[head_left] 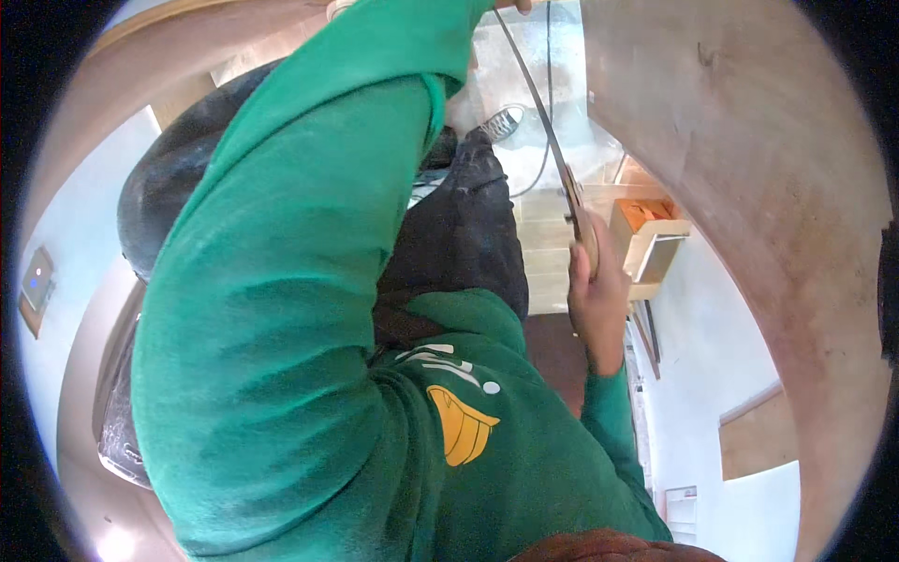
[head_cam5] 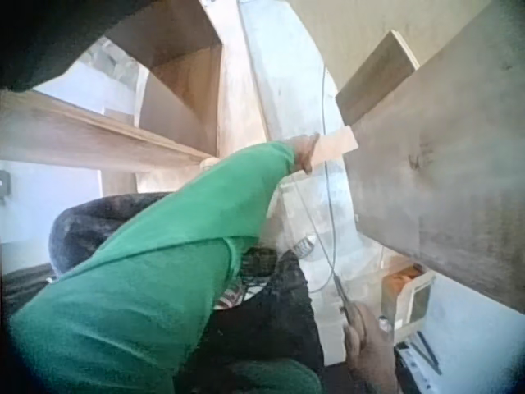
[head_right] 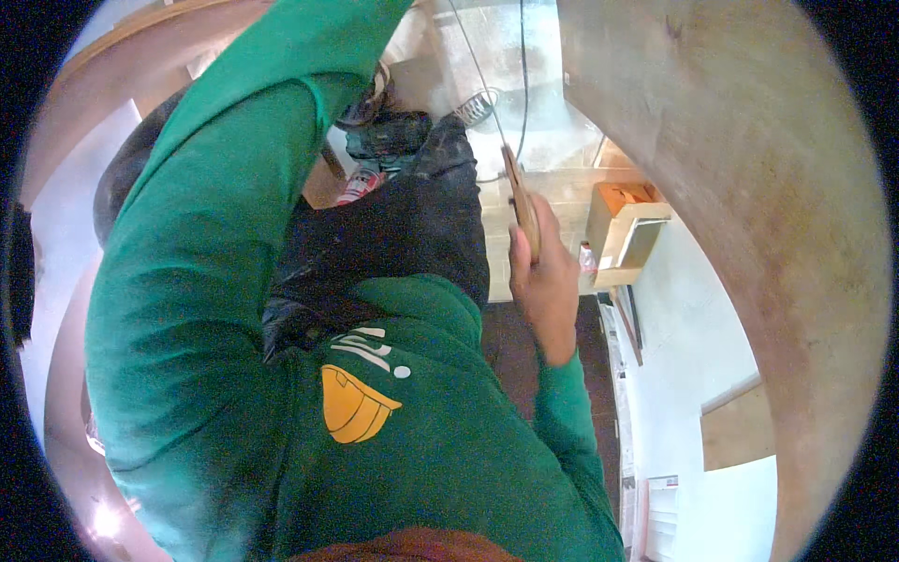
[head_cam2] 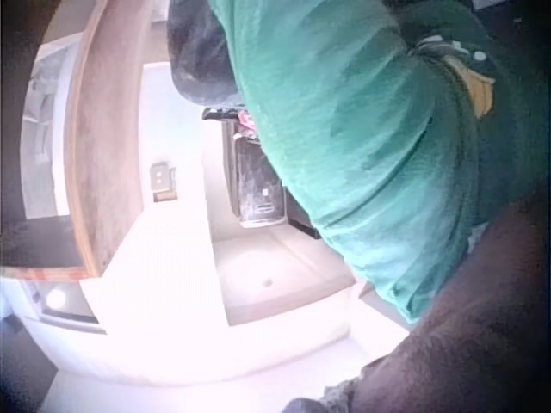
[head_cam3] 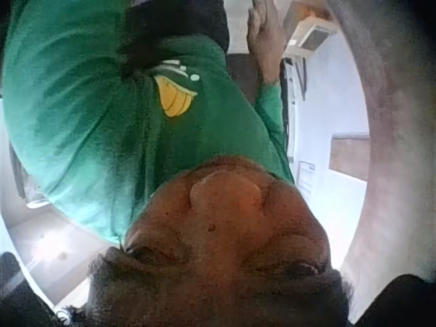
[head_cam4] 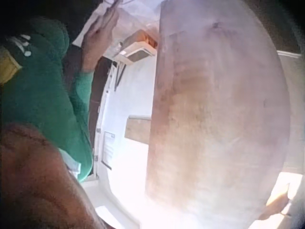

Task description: The person fits wooden panels together to form a cabinet frame, uses a saw to trim a piece of wood, and secures the wooden panels with a drill and screws.

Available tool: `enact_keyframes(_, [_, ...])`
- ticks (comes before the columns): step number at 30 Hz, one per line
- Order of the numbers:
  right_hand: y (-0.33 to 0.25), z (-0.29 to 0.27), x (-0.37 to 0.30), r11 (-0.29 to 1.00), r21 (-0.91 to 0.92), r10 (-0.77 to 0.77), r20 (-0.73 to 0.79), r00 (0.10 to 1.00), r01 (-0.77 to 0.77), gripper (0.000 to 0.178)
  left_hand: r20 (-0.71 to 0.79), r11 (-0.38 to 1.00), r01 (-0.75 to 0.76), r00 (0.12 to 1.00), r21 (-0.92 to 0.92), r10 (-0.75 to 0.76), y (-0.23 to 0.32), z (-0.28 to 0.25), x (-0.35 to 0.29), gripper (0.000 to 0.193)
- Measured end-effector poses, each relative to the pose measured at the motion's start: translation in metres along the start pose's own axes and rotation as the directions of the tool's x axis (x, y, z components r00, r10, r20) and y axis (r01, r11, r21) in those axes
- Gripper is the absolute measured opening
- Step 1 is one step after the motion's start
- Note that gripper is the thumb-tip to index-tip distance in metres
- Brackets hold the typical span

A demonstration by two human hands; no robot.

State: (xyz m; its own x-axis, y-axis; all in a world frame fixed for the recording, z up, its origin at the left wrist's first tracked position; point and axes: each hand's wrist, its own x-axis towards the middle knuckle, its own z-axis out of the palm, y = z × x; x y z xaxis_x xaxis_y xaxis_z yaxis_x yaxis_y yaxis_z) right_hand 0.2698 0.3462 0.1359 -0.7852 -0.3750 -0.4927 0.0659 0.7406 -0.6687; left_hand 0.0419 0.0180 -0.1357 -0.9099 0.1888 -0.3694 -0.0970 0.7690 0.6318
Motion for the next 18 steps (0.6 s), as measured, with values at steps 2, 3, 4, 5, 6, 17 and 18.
enact_keyframes(2, [-0.005,-0.013,-0.015,0.991,0.007,0.134,0.057,0.989,-0.135,0.040,-0.005,1.000,0.003,1.000,0.008,-0.003,0.000,0.001,0.000,0.097])
enact_keyframes(3, [-0.006,-0.006,0.001,1.000,-0.022,0.001,-0.008,1.000,-0.001,0.041,-0.007,1.000,0.005,1.000,0.011,-0.005,0.001,-0.001,-0.002,0.098])
enact_keyframes(4, [-0.006,0.008,0.029,0.996,-0.086,0.012,0.005,1.000,-0.012,0.041,-0.010,1.000,0.007,1.000,0.004,-0.007,-0.001,-0.001,-0.005,0.098])
enact_keyframes(5, [-0.001,0.028,0.063,0.990,-0.141,0.028,0.008,1.000,-0.027,0.041,-0.009,1.000,0.005,1.000,0.006,-0.005,0.000,0.000,-0.005,0.099])
enact_keyframes(6, [0.002,0.047,0.101,1.000,0.024,0.001,0.000,1.000,-0.001,0.040,-0.006,1.000,-0.005,1.000,0.014,0.005,0.002,-0.002,-0.003,0.100])
enact_keyframes(17, [0.015,0.027,0.018,0.995,-0.052,-0.090,-0.087,0.992,0.086,0.046,-0.021,0.999,0.017,1.000,0.033,-0.017,-0.005,0.006,-0.002,0.107])
enact_keyframes(18, [0.012,0.016,0.001,0.999,-0.045,-0.025,-0.047,0.999,0.023,0.047,-0.021,0.999,0.019,1.000,0.032,-0.019,-0.007,0.007,-0.002,0.108])
